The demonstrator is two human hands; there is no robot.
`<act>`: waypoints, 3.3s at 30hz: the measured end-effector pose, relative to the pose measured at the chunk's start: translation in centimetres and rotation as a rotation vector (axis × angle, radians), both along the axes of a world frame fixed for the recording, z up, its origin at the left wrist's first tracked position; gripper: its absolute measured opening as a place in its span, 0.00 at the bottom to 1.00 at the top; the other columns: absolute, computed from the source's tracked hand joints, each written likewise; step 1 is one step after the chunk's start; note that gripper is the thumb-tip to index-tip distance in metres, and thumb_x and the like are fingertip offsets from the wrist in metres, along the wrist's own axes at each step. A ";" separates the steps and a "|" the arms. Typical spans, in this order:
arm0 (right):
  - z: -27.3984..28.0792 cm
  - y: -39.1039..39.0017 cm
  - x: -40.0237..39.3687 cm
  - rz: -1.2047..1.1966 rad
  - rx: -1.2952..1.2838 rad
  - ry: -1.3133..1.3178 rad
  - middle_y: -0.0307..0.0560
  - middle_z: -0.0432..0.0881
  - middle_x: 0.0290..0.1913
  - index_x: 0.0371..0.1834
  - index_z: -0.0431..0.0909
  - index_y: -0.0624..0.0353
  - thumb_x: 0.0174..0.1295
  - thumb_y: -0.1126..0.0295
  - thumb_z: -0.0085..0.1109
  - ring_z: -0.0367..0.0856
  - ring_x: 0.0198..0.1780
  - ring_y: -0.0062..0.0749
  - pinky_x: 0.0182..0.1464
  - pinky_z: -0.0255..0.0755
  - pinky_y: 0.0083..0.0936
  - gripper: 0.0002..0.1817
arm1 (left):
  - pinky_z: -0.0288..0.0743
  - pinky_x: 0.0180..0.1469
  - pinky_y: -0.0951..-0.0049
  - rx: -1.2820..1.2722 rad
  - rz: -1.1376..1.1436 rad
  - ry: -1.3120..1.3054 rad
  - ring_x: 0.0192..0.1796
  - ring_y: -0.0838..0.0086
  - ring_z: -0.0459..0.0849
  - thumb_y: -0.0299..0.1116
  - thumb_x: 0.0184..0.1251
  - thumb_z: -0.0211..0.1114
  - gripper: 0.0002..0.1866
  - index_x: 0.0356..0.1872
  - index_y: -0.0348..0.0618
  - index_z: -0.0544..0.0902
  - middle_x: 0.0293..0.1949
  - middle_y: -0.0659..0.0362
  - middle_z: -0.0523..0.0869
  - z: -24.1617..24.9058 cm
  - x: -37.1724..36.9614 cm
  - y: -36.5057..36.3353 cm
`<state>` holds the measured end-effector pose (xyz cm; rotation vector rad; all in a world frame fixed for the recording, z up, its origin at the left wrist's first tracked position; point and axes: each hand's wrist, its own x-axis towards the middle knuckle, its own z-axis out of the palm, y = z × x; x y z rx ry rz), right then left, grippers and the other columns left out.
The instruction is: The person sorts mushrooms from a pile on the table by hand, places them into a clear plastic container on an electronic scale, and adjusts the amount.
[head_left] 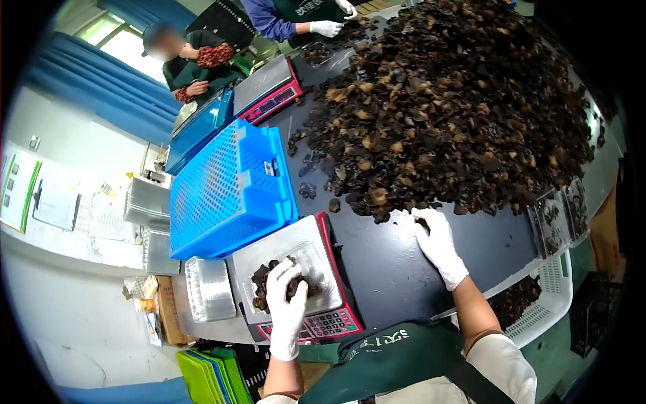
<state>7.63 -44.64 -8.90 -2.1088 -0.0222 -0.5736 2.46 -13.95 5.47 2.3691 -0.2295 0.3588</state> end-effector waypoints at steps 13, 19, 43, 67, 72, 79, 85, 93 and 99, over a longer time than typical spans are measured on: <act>-1.6 -0.3 1.7 -0.033 -0.126 0.065 0.54 0.80 0.52 0.51 0.79 0.59 0.56 0.73 0.61 0.76 0.55 0.50 0.59 0.69 0.38 0.17 | 0.57 0.73 0.59 0.138 0.053 0.136 0.70 0.53 0.65 0.24 0.61 0.59 0.27 0.64 0.41 0.73 0.67 0.48 0.70 1.7 1.7 2.9; -1.8 2.3 3.8 0.117 -0.548 0.370 0.49 0.75 0.49 0.50 0.72 0.53 0.53 0.68 0.57 0.73 0.51 0.43 0.51 0.66 0.42 0.19 | 0.62 0.69 0.59 -0.006 -0.147 0.179 0.67 0.52 0.70 0.24 0.55 0.61 0.26 0.59 0.39 0.76 0.65 0.45 0.71 1.3 0.5 -1.5; 1.8 -8.0 -8.3 -0.126 0.279 0.629 0.54 0.84 0.33 0.37 0.80 0.60 0.64 0.66 0.60 0.84 0.31 0.39 0.35 0.75 0.26 0.09 | 0.75 0.35 0.80 -0.332 -0.268 0.621 0.34 0.79 0.81 0.20 0.65 0.59 0.14 0.50 0.40 0.82 0.40 0.61 0.85 -15.4 2.7 -13.3; -0.1 -4.7 -8.8 -0.014 -0.142 0.472 0.54 0.81 0.44 0.44 0.79 0.65 0.62 0.76 0.58 0.81 0.46 0.47 0.51 0.74 0.34 0.08 | 0.72 0.56 0.76 -0.636 -0.506 0.920 0.50 0.77 0.79 0.24 0.72 0.55 0.15 0.57 0.37 0.78 0.47 0.58 0.83 -5.9 -8.2 -6.7; 3.1 -4.5 -7.5 -0.142 -0.167 0.504 0.55 0.83 0.43 0.44 0.80 0.67 0.66 0.72 0.54 0.82 0.45 0.46 0.51 0.74 0.32 0.10 | 0.77 0.50 0.74 -0.444 -0.287 0.363 0.43 0.72 0.82 0.20 0.68 0.56 0.12 0.50 0.38 0.81 0.44 0.55 0.83 -1.0 -5.9 -0.9; 10.3 9.2 -3.8 0.428 0.068 0.157 0.52 0.82 0.43 0.48 0.80 0.61 0.61 0.74 0.58 0.82 0.45 0.44 0.51 0.75 0.31 0.12 | 0.74 0.58 0.62 -0.089 0.128 -0.137 0.52 0.56 0.82 0.17 0.60 0.55 0.19 0.52 0.38 0.81 0.48 0.48 0.83 -1.8 -2.0 7.4; 11.5 20.7 -0.2 0.685 -0.182 -0.149 0.50 0.78 0.56 0.59 0.75 0.57 0.61 0.64 0.59 0.73 0.58 0.45 0.63 0.63 0.42 0.22 | 0.44 0.74 0.45 0.428 0.009 0.027 0.72 0.50 0.63 0.31 0.65 0.58 0.32 0.70 0.35 0.64 0.70 0.44 0.66 -4.0 -2.3 8.4; 11.5 21.3 0.9 0.806 -0.053 -0.029 0.55 0.76 0.58 0.58 0.74 0.62 0.62 0.68 0.56 0.72 0.60 0.51 0.65 0.62 0.43 0.20 | 0.46 0.74 0.47 0.228 0.026 0.056 0.71 0.48 0.64 0.29 0.64 0.55 0.28 0.66 0.33 0.68 0.67 0.42 0.70 -2.2 -2.4 10.0; 11.8 14.2 0.9 0.577 0.089 0.155 0.53 0.82 0.52 0.52 0.79 0.63 0.63 0.73 0.55 0.78 0.56 0.47 0.60 0.70 0.36 0.14 | 0.62 0.69 0.63 -0.146 0.399 -0.052 0.64 0.57 0.74 0.20 0.67 0.47 0.22 0.62 0.31 0.72 0.60 0.47 0.77 -0.2 -3.5 14.7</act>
